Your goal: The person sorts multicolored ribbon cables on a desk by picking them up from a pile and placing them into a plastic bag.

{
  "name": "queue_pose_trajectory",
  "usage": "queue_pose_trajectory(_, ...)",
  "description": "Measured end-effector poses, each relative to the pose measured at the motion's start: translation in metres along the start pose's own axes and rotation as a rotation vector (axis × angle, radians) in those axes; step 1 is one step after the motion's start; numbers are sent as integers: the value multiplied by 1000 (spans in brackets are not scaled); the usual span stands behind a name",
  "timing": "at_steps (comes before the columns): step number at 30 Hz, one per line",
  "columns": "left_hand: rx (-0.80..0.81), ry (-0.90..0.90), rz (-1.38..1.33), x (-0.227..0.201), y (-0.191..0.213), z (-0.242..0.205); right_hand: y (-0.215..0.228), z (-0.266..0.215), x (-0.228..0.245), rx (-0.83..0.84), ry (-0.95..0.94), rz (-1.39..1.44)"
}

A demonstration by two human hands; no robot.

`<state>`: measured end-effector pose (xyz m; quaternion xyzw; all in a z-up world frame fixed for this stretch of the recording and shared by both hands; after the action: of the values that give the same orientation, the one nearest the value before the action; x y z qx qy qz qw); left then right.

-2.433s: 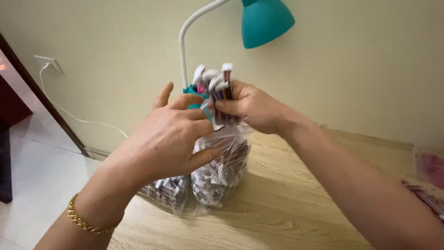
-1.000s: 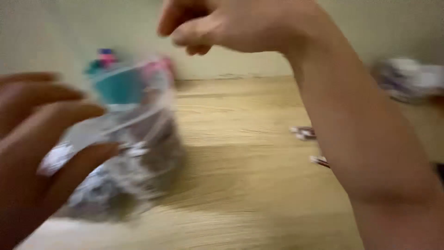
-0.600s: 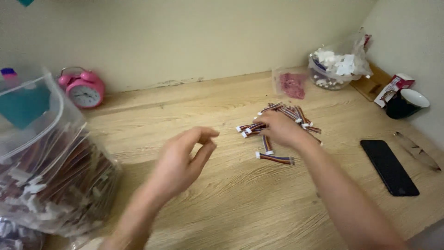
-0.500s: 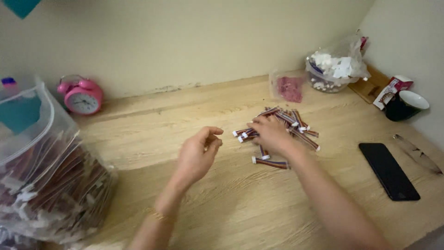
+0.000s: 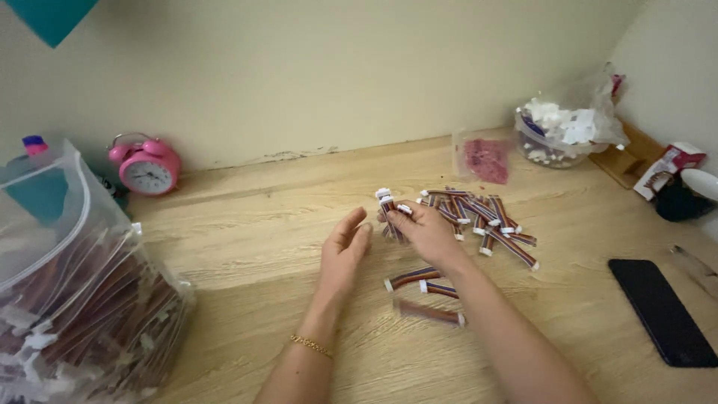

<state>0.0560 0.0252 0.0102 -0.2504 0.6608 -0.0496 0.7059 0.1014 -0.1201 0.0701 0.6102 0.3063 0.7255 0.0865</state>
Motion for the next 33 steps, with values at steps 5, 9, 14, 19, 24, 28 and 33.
queue_pose_trajectory(5,69,-68,-85,-13,-10,-6,-41,12,-28,89,108,354)
queue_pose_trajectory(9,8,15,-235,11,-3,6,-40,0,-10,137,-8,444)
queue_pose_trajectory(14,-33,74,-332,27,-1,8,-31,-14,7,101,-31,441)
queue_pose_trajectory(19,-67,29,-281,21,0,3,-26,-15,6,45,-50,370)
queue_pose_trajectory(24,-48,11,-209,14,-3,-2,-25,-11,-4,8,-78,239)
queue_pose_trajectory(28,-57,95,-260,20,-7,-4,-31,-5,-24,43,-51,264)
queue_pose_trajectory(33,-115,102,-332,22,-5,-3,-10,-16,19,8,-10,203)
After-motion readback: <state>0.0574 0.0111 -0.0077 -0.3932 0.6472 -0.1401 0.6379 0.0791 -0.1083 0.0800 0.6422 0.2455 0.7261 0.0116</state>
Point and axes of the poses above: each hand's wrist, its own z-axis towards the middle knuckle, its own y-axis out of the back of the hand, x = y × z, the point moved 7 cm from there along z, towards the middle knuckle, and after that the axes turned 8 degrees about -z, right-handed, at the moved point
